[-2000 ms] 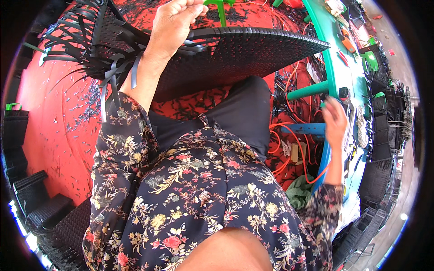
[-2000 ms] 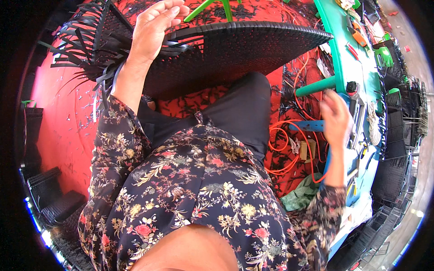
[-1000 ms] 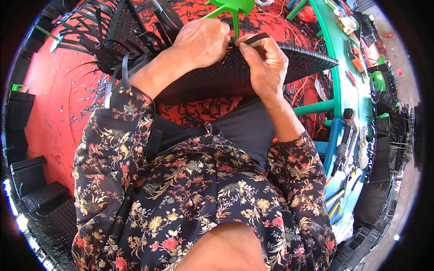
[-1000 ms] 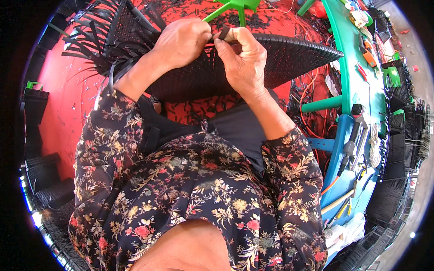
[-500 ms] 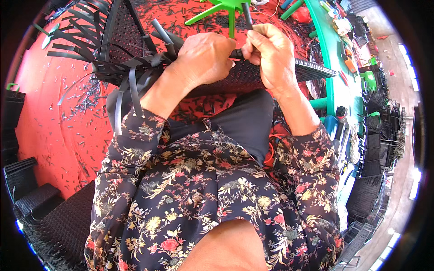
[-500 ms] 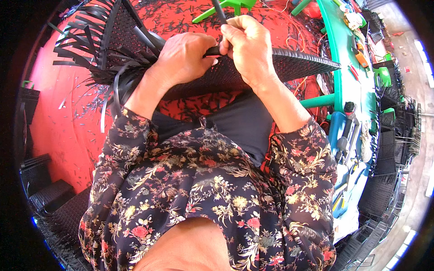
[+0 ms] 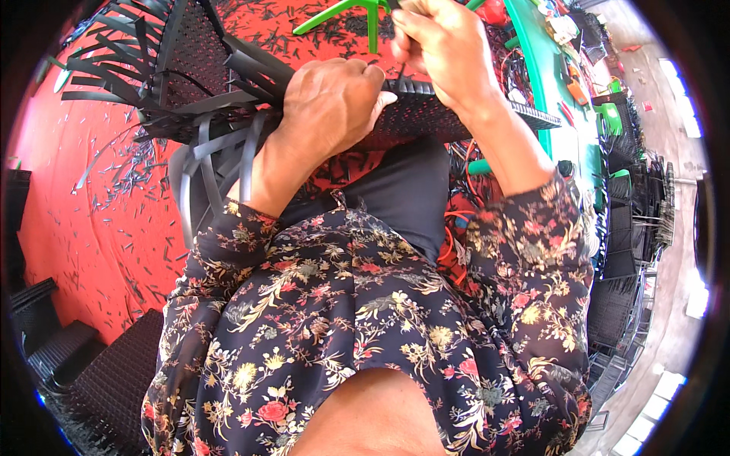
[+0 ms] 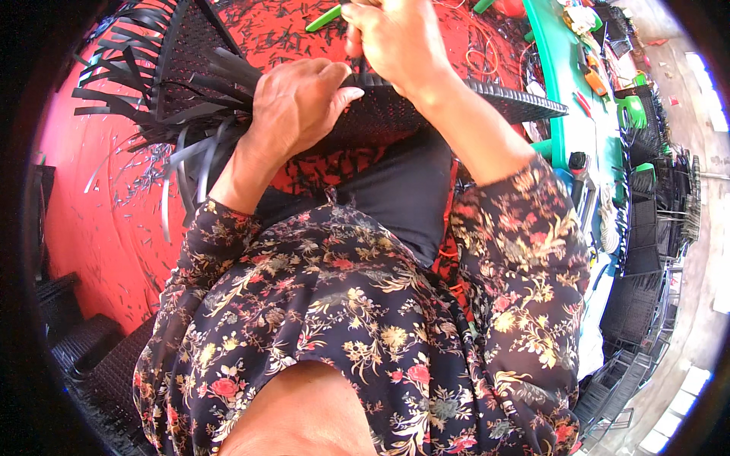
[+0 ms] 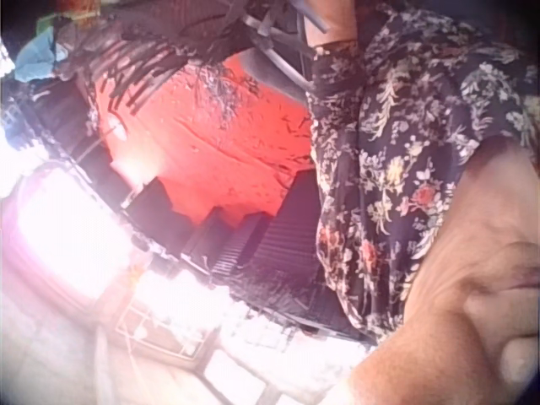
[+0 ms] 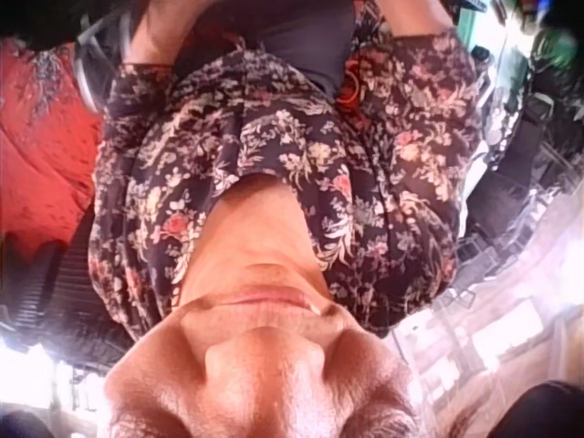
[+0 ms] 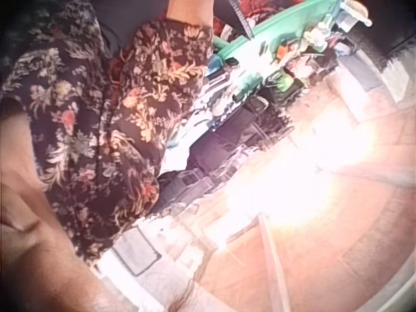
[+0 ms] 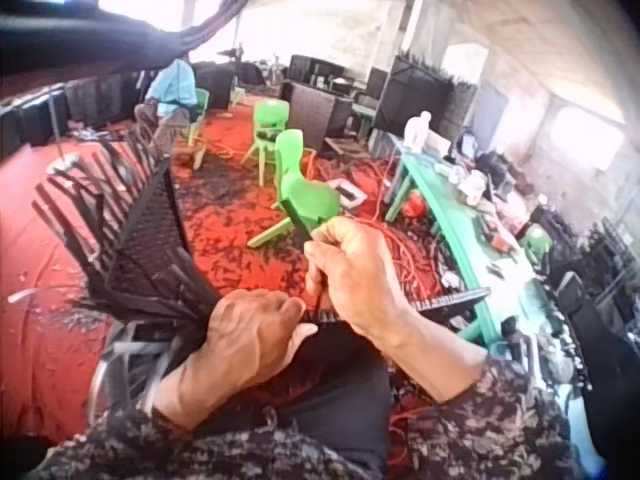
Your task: The person weaves black plastic strips into the frame of a furniture piece by hand, using a pneumatic stapler, pliers, and a hammer to secure and trim the material.
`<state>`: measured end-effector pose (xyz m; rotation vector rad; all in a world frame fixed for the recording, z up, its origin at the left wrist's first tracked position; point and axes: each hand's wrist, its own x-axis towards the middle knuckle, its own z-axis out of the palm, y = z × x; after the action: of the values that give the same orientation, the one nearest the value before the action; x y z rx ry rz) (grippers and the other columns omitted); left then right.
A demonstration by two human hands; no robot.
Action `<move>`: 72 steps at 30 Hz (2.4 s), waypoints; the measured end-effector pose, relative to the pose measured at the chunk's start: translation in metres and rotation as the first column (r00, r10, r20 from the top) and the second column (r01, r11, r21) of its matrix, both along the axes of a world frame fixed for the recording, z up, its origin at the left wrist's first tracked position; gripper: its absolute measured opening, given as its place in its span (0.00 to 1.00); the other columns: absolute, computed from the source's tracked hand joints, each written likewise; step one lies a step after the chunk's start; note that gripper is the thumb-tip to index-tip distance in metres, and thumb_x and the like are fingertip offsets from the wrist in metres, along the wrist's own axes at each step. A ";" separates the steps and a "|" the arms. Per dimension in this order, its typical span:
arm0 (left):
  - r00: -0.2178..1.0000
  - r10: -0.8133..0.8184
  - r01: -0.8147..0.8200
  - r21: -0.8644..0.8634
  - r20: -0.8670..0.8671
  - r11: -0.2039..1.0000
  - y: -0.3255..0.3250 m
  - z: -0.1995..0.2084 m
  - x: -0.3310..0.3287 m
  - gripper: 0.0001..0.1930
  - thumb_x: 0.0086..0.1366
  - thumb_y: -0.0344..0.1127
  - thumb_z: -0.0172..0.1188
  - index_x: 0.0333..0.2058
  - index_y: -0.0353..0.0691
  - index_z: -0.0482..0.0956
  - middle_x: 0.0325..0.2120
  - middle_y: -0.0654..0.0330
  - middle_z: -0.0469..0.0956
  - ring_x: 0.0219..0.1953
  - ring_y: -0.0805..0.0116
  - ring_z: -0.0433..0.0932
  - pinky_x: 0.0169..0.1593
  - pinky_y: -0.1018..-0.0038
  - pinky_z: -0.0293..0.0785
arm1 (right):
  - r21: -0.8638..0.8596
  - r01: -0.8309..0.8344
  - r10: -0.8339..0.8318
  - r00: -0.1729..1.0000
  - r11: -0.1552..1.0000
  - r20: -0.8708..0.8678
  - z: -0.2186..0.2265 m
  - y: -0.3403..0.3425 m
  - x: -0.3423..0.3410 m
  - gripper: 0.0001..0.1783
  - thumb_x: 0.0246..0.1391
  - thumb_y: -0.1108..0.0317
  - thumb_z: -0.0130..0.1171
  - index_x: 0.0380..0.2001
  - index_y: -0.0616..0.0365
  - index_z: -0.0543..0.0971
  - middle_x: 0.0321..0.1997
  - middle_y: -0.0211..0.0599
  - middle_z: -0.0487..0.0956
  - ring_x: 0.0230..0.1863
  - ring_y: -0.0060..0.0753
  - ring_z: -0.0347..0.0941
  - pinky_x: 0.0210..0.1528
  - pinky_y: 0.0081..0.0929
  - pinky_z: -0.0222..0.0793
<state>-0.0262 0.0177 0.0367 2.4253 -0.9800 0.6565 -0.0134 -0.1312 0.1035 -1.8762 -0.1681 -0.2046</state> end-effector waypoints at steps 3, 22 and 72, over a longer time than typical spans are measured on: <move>0.999 0.005 -0.005 -0.004 0.043 1.000 -0.005 0.004 -0.004 0.12 0.54 0.44 0.63 0.29 0.42 0.76 0.23 0.59 0.76 0.30 0.56 0.77 0.32 0.63 0.72 | 0.015 -0.029 0.028 0.999 0.999 0.038 -0.016 -0.007 0.026 0.08 0.54 0.75 0.52 0.22 0.64 0.73 0.15 0.33 0.73 0.16 0.23 0.70 0.20 0.23 0.65; 0.970 -0.115 0.114 0.014 0.215 0.993 0.001 0.001 -0.005 0.15 0.56 0.32 0.57 0.43 0.50 0.80 0.21 0.63 0.72 0.27 0.62 0.75 0.31 0.67 0.70 | -0.472 -0.403 0.317 0.914 0.784 -0.253 -0.051 -0.038 0.072 0.13 0.46 0.77 0.55 0.38 0.62 0.79 0.24 0.38 0.78 0.24 0.31 0.75 0.28 0.28 0.71; 0.978 -0.146 0.141 0.045 0.148 0.989 0.018 0.008 -0.017 0.24 0.46 0.29 0.64 0.46 0.48 0.78 0.23 0.61 0.70 0.28 0.59 0.73 0.33 0.67 0.70 | 0.142 -0.558 0.546 0.672 0.817 -0.500 -0.050 -0.036 0.049 0.14 0.39 0.81 0.54 0.34 0.68 0.79 0.30 0.36 0.79 0.31 0.27 0.73 0.36 0.23 0.69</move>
<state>-0.0433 0.0353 0.0445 2.3340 -1.2243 0.7862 0.0354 -0.1671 0.0531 -1.7453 -0.3574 0.7358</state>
